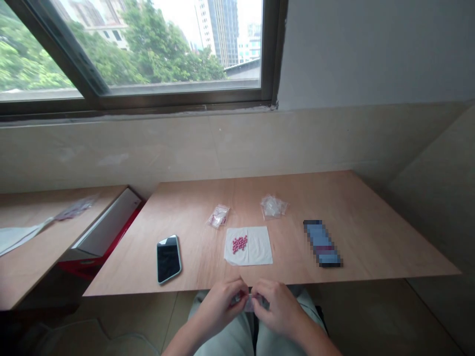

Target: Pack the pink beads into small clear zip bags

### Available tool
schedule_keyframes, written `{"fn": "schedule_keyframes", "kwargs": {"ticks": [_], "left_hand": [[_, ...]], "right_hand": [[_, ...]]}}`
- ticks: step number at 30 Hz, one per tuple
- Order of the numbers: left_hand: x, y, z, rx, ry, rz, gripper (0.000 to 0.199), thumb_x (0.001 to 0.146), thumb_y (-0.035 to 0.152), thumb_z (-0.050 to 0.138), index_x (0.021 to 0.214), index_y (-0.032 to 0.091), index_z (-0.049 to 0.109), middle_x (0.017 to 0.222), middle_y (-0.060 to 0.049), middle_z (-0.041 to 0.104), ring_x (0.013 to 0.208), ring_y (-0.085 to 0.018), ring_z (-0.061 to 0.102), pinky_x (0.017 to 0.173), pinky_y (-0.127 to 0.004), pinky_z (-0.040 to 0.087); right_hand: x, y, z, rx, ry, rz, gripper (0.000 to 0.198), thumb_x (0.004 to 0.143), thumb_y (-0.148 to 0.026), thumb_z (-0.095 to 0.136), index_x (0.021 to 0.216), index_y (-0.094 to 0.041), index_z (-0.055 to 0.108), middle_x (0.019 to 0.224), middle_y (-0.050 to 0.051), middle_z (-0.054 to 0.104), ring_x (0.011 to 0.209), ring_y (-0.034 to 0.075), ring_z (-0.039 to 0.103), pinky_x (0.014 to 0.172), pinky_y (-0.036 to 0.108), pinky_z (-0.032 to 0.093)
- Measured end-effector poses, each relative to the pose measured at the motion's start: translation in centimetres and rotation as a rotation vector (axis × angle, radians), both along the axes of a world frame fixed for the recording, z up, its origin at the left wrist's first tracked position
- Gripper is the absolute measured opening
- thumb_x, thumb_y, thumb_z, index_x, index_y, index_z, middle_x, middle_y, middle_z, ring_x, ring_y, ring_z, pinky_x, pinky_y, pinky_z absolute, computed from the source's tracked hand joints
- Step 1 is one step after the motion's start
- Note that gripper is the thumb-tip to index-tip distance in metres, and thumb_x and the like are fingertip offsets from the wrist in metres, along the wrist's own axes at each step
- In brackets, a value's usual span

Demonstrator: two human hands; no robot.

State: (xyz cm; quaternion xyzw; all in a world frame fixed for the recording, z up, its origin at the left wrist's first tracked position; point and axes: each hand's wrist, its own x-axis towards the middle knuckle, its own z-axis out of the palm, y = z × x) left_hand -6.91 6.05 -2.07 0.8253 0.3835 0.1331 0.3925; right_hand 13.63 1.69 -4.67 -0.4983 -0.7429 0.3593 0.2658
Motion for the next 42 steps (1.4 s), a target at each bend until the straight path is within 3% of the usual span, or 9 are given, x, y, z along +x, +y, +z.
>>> {"fn": "schedule_keyframes", "kwargs": {"ticks": [10,17,22,29,36,42], "left_hand": [[-0.7,0.3,0.5,0.021,-0.015,0.002,0.014,0.091,0.014,0.055,0.093,0.019,0.068,0.098,-0.004,0.068,0.089,-0.017,0.064,0.076,-0.023,0.044],[-1.0,0.6,0.1,0.003,-0.020,0.065,0.009,0.088,0.016,0.062,0.090,0.018,0.070,0.095,-0.005,0.069,0.090,-0.018,0.063,0.077,-0.025,0.045],[-1.5,0.9,0.1,0.003,-0.084,0.078,0.011,0.092,0.016,0.057,0.090,0.017,0.067,0.095,-0.006,0.068,0.092,-0.019,0.062,0.079,-0.025,0.045],[-0.8,-0.2,0.0,-0.013,-0.051,0.053,0.012,0.083,0.010,0.062,0.090,0.018,0.067,0.095,-0.004,0.068,0.089,-0.017,0.062,0.076,-0.023,0.043],[-0.7,-0.5,-0.3,-0.012,-0.029,0.002,0.009,0.094,0.021,0.057,0.091,0.019,0.064,0.094,-0.004,0.067,0.088,-0.017,0.062,0.075,-0.023,0.043],[-1.5,0.3,0.2,-0.032,0.044,0.062,0.009,0.092,0.025,0.062,0.088,0.017,0.063,0.092,-0.004,0.069,0.083,-0.017,0.061,0.070,-0.024,0.040]], "right_hand": [[0.4,0.0,0.2,0.014,0.030,-0.026,0.019,0.094,-0.018,0.053,0.078,-0.019,0.062,0.081,0.002,0.066,0.078,0.017,0.062,0.069,0.026,0.040],[0.3,-0.2,-0.1,-0.004,0.051,-0.034,0.022,0.098,-0.025,0.053,0.080,-0.018,0.063,0.081,0.002,0.065,0.075,0.016,0.059,0.068,0.026,0.040],[0.5,0.0,-0.2,-0.021,0.068,-0.053,0.024,0.099,-0.028,0.052,0.083,-0.018,0.066,0.083,0.004,0.066,0.076,0.017,0.060,0.067,0.027,0.041],[-0.3,-0.5,-0.5,-0.032,0.080,0.004,0.021,0.097,-0.027,0.052,0.086,-0.019,0.068,0.086,0.004,0.069,0.081,0.019,0.063,0.072,0.028,0.044],[-0.8,-0.4,-1.0,-0.058,0.113,0.038,0.028,0.099,-0.028,0.049,0.082,-0.018,0.070,0.085,0.004,0.071,0.082,0.020,0.065,0.074,0.028,0.044],[0.1,0.0,-0.3,-0.103,0.136,0.021,0.036,0.101,-0.037,0.051,0.078,-0.018,0.071,0.078,0.003,0.068,0.077,0.019,0.064,0.070,0.027,0.043]]}}
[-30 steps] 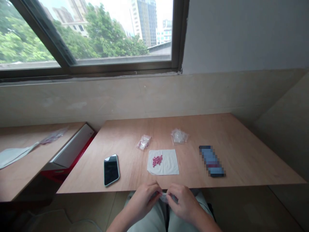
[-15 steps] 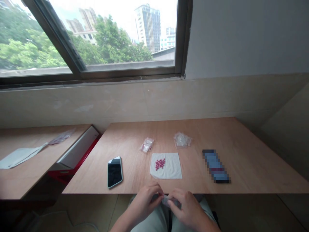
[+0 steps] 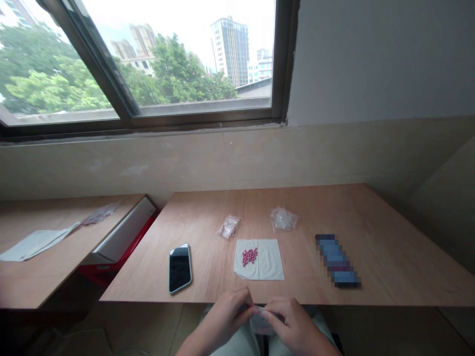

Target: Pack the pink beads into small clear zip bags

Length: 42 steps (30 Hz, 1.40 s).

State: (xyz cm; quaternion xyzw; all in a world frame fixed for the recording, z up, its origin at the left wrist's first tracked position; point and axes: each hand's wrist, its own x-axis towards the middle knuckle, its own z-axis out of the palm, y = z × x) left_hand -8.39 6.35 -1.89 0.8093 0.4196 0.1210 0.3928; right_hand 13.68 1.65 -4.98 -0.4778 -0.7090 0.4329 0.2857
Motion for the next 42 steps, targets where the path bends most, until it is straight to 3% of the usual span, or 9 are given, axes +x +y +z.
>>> {"fn": "schedule_keyframes", "kwargs": {"ticks": [12,21,25,30,33,37,39,42], "left_hand": [[-0.4,0.4,-0.6,-0.024,-0.045,0.065,0.026,0.089,0.038,0.069,0.078,0.016,0.063,0.081,-0.003,0.068,0.075,-0.015,0.059,0.066,-0.025,0.037],[-0.2,0.3,1.4,-0.145,-0.339,0.053,0.023,0.101,0.038,0.051,0.098,0.018,0.061,0.105,-0.009,0.068,0.097,-0.019,0.062,0.084,-0.029,0.047],[0.4,-0.1,1.2,-0.154,-0.341,0.129,0.028,0.103,0.041,0.045,0.096,0.017,0.057,0.091,-0.006,0.063,0.083,-0.016,0.057,0.075,-0.027,0.046],[0.8,0.3,0.0,-0.183,-0.445,0.264,0.026,0.104,0.042,0.042,0.093,0.019,0.049,0.080,0.000,0.055,0.068,-0.012,0.053,0.066,-0.024,0.044],[-0.2,3.3,-0.1,-0.139,-0.472,0.399,0.026,0.103,0.043,0.042,0.094,0.020,0.047,0.073,0.004,0.049,0.054,-0.009,0.046,0.053,-0.021,0.038],[-2.0,11.3,0.8,0.032,-0.395,0.482,0.023,0.102,0.040,0.041,0.112,0.021,0.049,0.079,0.003,0.054,0.051,-0.008,0.045,0.046,-0.020,0.034],[-2.5,15.8,1.0,0.131,-0.287,0.519,0.022,0.102,0.035,0.040,0.113,0.019,0.049,0.080,0.001,0.057,0.052,-0.009,0.048,0.047,-0.020,0.035],[-2.5,20.7,0.8,0.293,-0.040,0.481,0.023,0.102,0.026,0.038,0.110,0.010,0.053,0.082,-0.004,0.061,0.061,-0.010,0.051,0.059,-0.023,0.040]], "right_hand": [[0.8,0.2,0.1,-0.044,0.061,-0.004,0.044,0.101,-0.047,0.051,0.077,-0.017,0.074,0.075,0.004,0.067,0.073,0.019,0.061,0.068,0.028,0.043],[0.9,0.3,1.4,-0.092,0.160,-0.013,0.046,0.102,-0.051,0.046,0.089,-0.017,0.075,0.086,0.006,0.070,0.080,0.021,0.063,0.073,0.029,0.048],[0.9,0.3,1.9,-0.108,0.149,-0.020,0.045,0.102,-0.050,0.044,0.094,-0.017,0.074,0.088,0.006,0.070,0.081,0.022,0.063,0.074,0.030,0.049],[1.3,0.4,1.5,-0.099,0.131,-0.041,0.044,0.104,-0.044,0.041,0.085,-0.018,0.072,0.084,0.006,0.070,0.081,0.022,0.065,0.076,0.031,0.049],[1.7,0.4,1.0,-0.099,0.113,-0.104,0.039,0.103,-0.039,0.043,0.092,-0.019,0.074,0.090,0.008,0.073,0.086,0.024,0.068,0.080,0.033,0.051],[1.9,0.6,0.5,-0.046,0.050,-0.146,0.032,0.101,-0.034,0.046,0.102,-0.020,0.074,0.097,0.008,0.074,0.091,0.024,0.069,0.082,0.033,0.051],[1.8,0.7,0.4,-0.017,0.006,-0.135,0.029,0.100,-0.031,0.047,0.101,-0.021,0.074,0.097,0.007,0.074,0.092,0.023,0.069,0.081,0.032,0.050],[1.6,0.7,0.1,0.015,-0.072,-0.103,0.028,0.099,-0.026,0.047,0.101,-0.021,0.074,0.094,0.007,0.074,0.089,0.023,0.069,0.078,0.031,0.050]]}}
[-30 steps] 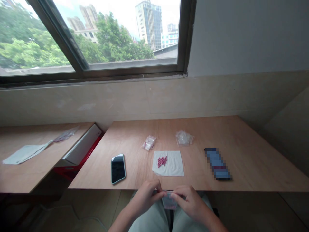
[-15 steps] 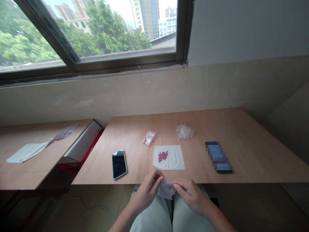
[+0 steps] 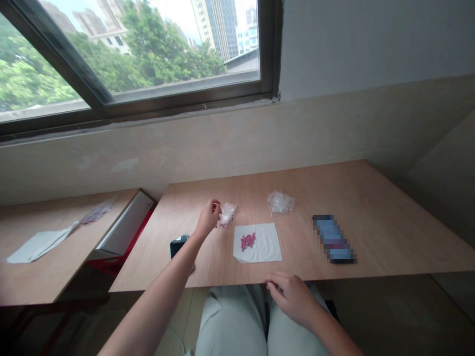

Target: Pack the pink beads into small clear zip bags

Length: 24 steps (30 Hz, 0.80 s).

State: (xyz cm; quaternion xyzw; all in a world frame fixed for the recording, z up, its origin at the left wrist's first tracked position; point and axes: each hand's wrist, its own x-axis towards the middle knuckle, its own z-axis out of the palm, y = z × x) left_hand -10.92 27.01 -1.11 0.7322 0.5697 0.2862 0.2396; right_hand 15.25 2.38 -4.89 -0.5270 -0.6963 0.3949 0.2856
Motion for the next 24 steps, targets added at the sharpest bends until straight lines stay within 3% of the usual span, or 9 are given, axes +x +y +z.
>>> {"fn": "schedule_keyframes", "kwargs": {"ticks": [3,7,10,13,18,24], "left_hand": [[0.5,1.6,-0.1,0.063,0.076,-0.032,0.011,0.095,0.020,0.055,0.098,0.010,0.059,0.098,-0.012,0.064,0.087,-0.018,0.058,0.080,-0.030,0.045],[1.4,-0.3,0.7,0.171,0.343,-0.095,0.017,0.091,0.017,0.058,0.106,0.014,0.064,0.124,-0.017,0.059,0.113,-0.027,0.054,0.100,-0.039,0.040],[2.4,-3.6,2.1,0.146,0.720,-0.135,0.025,0.097,0.027,0.050,0.113,0.016,0.065,0.118,-0.016,0.064,0.106,-0.028,0.060,0.094,-0.041,0.045],[3.9,-7.5,3.7,0.035,0.892,-0.150,0.030,0.093,0.033,0.057,0.114,0.014,0.067,0.112,-0.018,0.067,0.102,-0.030,0.064,0.085,-0.038,0.049],[6.4,-13.3,5.6,-0.102,0.965,-0.266,0.024,0.092,0.021,0.054,0.099,0.007,0.073,0.098,-0.022,0.072,0.091,-0.031,0.069,0.077,-0.036,0.051],[7.4,-17.7,5.7,-0.057,0.931,-0.440,0.022,0.090,0.016,0.054,0.089,0.008,0.075,0.086,-0.019,0.073,0.084,-0.028,0.073,0.074,-0.033,0.052]], "right_hand": [[0.1,0.1,-0.3,0.020,-0.069,0.009,0.028,0.098,-0.023,0.047,0.104,-0.022,0.075,0.093,0.006,0.074,0.086,0.022,0.069,0.076,0.030,0.049],[0.6,0.2,-0.4,0.037,-0.088,0.005,0.028,0.098,-0.022,0.047,0.106,-0.022,0.075,0.097,0.005,0.075,0.088,0.022,0.069,0.079,0.030,0.051],[0.9,0.2,-0.2,0.048,-0.069,0.012,0.028,0.099,-0.022,0.047,0.109,-0.022,0.074,0.103,0.005,0.075,0.094,0.022,0.070,0.083,0.030,0.051],[0.8,0.0,-0.2,0.057,-0.074,0.032,0.028,0.100,-0.023,0.047,0.110,-0.021,0.073,0.106,0.006,0.075,0.097,0.023,0.070,0.086,0.032,0.052],[0.5,-0.5,-0.3,0.088,-0.089,0.060,0.027,0.099,-0.024,0.048,0.112,-0.020,0.073,0.106,0.007,0.075,0.095,0.023,0.070,0.084,0.034,0.054],[0.7,-1.0,0.2,0.166,-0.074,0.060,0.025,0.100,-0.023,0.049,0.111,-0.021,0.072,0.109,0.007,0.075,0.097,0.023,0.070,0.086,0.034,0.054]]}}
